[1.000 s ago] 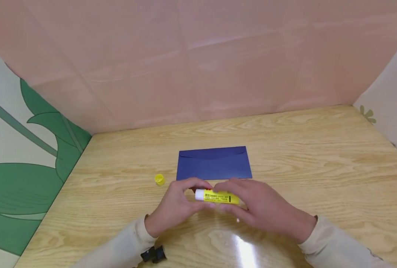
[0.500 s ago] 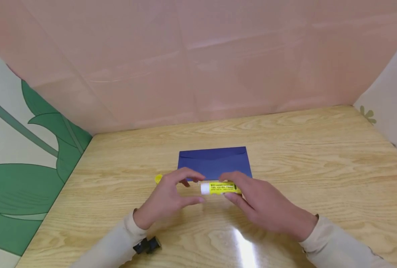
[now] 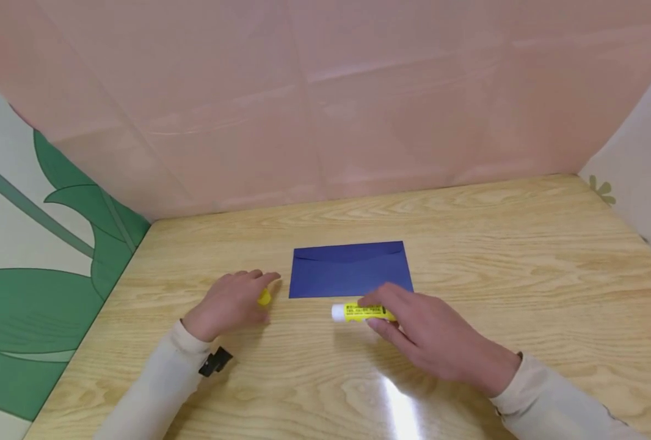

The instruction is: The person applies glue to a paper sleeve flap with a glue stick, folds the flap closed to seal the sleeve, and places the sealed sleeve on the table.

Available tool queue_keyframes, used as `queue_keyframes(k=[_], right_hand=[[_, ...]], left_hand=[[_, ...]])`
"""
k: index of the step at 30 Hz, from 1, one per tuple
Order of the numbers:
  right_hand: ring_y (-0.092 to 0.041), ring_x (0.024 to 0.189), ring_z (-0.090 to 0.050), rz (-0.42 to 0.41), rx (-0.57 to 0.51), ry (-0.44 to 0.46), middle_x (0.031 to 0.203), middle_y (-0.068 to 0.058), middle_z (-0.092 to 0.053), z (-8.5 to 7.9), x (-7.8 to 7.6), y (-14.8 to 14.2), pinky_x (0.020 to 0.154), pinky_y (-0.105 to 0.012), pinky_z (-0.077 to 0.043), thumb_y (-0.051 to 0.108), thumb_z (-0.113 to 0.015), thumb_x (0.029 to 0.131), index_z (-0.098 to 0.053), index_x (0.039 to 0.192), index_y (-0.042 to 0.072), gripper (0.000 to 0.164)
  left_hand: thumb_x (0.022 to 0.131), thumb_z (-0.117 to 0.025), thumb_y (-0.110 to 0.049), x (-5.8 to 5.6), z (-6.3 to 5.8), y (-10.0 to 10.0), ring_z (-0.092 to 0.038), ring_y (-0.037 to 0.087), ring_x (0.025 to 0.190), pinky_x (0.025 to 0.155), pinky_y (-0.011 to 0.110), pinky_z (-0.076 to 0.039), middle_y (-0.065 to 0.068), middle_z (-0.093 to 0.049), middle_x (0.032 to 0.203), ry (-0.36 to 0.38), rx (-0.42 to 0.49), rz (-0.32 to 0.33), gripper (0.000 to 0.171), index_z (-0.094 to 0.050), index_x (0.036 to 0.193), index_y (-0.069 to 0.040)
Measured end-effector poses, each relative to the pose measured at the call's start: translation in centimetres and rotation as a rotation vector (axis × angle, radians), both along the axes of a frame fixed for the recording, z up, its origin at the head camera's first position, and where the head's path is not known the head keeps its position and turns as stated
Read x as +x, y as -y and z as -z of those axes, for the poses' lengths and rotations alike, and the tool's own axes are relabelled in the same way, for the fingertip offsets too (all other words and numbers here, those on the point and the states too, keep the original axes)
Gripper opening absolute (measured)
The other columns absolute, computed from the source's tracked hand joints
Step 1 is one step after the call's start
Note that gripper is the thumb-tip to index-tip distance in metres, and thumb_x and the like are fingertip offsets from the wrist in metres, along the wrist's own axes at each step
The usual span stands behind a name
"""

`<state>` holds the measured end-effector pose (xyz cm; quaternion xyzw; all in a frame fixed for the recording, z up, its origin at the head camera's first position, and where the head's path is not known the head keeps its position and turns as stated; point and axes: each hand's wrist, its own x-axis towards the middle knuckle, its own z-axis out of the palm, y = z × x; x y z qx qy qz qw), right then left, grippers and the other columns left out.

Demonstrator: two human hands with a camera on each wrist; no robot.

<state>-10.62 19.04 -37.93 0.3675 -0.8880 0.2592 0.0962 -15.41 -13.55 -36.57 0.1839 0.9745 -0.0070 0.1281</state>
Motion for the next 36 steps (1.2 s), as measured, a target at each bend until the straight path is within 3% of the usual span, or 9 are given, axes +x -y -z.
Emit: queue_keyframes(k=[4, 10, 14, 19, 23, 26, 32, 36], right_hand=[[0.007, 0.077, -0.050, 0.005, 0.010, -0.007, 0.116, 0.016, -0.069, 0.2, -0.1, 0.1, 0.065, -0.018, -0.044, 0.018, -0.067, 0.095, -0.056, 0.112, 0.025, 0.021], [0.007, 0.076, -0.050, -0.001, 0.003, -0.007, 0.118, 0.014, -0.070, 0.1, -0.1, 0.1, 0.064, -0.016, -0.043, 0.018, -0.066, 0.095, -0.054, 0.107, 0.025, 0.018], [0.006, 0.075, -0.049, -0.011, -0.009, -0.012, 0.118, 0.013, -0.070, 0.1, -0.1, 0.1, 0.063, -0.016, -0.042, 0.017, -0.066, 0.095, -0.054, 0.105, 0.025, 0.018], [0.006, 0.076, -0.050, -0.009, -0.006, -0.022, 0.118, 0.013, -0.070, 0.1, -0.1, 0.1, 0.063, -0.016, -0.042, 0.016, -0.067, 0.094, -0.055, 0.106, 0.024, 0.019], [0.007, 0.076, -0.050, -0.002, 0.003, -0.021, 0.117, 0.014, -0.070, 0.2, 0.0, 0.1, 0.064, -0.017, -0.043, 0.017, -0.067, 0.094, -0.055, 0.108, 0.024, 0.020], [0.007, 0.076, -0.050, -0.002, 0.003, -0.024, 0.117, 0.014, -0.070, 0.1, 0.0, 0.0, 0.063, -0.017, -0.043, 0.017, -0.067, 0.094, -0.055, 0.108, 0.024, 0.020], [0.006, 0.074, -0.048, -0.005, -0.002, -0.031, 0.118, 0.014, -0.070, 0.0, 0.0, 0.1, 0.062, -0.015, -0.041, 0.017, -0.068, 0.094, -0.055, 0.107, 0.024, 0.020], [0.006, 0.074, -0.048, -0.004, 0.003, -0.029, 0.117, 0.014, -0.070, -0.1, 0.0, 0.1, 0.062, -0.015, -0.041, 0.017, -0.068, 0.094, -0.055, 0.107, 0.024, 0.020]], left_hand=[[0.084, -0.077, -0.015, -0.4, 0.6, 0.3, -0.065, 0.031, 0.102, 0.088, 0.047, -0.053, 0.010, -0.067, 0.120, 0.002, 0.029, -0.002, 0.057, -0.057, 0.137, -0.011], [0.082, -0.074, 0.001, -0.8, 1.4, 0.3, -0.067, 0.027, 0.092, 0.080, 0.040, -0.056, 0.011, -0.070, 0.110, -0.024, 0.146, 0.018, 0.046, -0.060, 0.125, -0.005], [0.081, -0.075, 0.005, -0.9, 1.4, 0.3, -0.064, 0.024, 0.088, 0.081, 0.038, -0.055, 0.012, -0.067, 0.108, -0.006, 0.179, 0.011, 0.046, -0.059, 0.123, -0.004], [0.081, -0.073, 0.007, -1.0, 1.4, 0.4, -0.054, 0.020, 0.078, 0.071, 0.034, -0.050, 0.009, -0.061, 0.097, 0.036, 0.208, -0.035, 0.036, -0.059, 0.112, -0.004], [0.082, -0.071, 0.006, -1.1, 1.2, 0.3, -0.052, 0.019, 0.075, 0.068, 0.030, -0.047, 0.005, -0.057, 0.092, 0.018, 0.242, -0.056, 0.029, -0.059, 0.104, -0.006], [0.084, -0.074, 0.002, -1.1, 1.0, 0.1, -0.053, 0.017, 0.077, 0.071, 0.028, -0.051, 0.003, -0.055, 0.095, -0.024, 0.290, -0.020, 0.026, -0.061, 0.104, -0.008], [0.080, -0.078, 0.002, -0.4, 0.5, -0.7, -0.058, 0.015, 0.086, 0.080, 0.026, -0.057, 0.004, -0.053, 0.100, -0.099, 0.403, 0.123, 0.027, -0.065, 0.103, -0.007], [0.081, -0.079, 0.000, 0.0, 0.5, -1.4, -0.059, 0.015, 0.089, 0.083, 0.026, -0.057, 0.004, -0.056, 0.101, -0.110, 0.459, 0.157, 0.027, -0.069, 0.105, -0.005]])
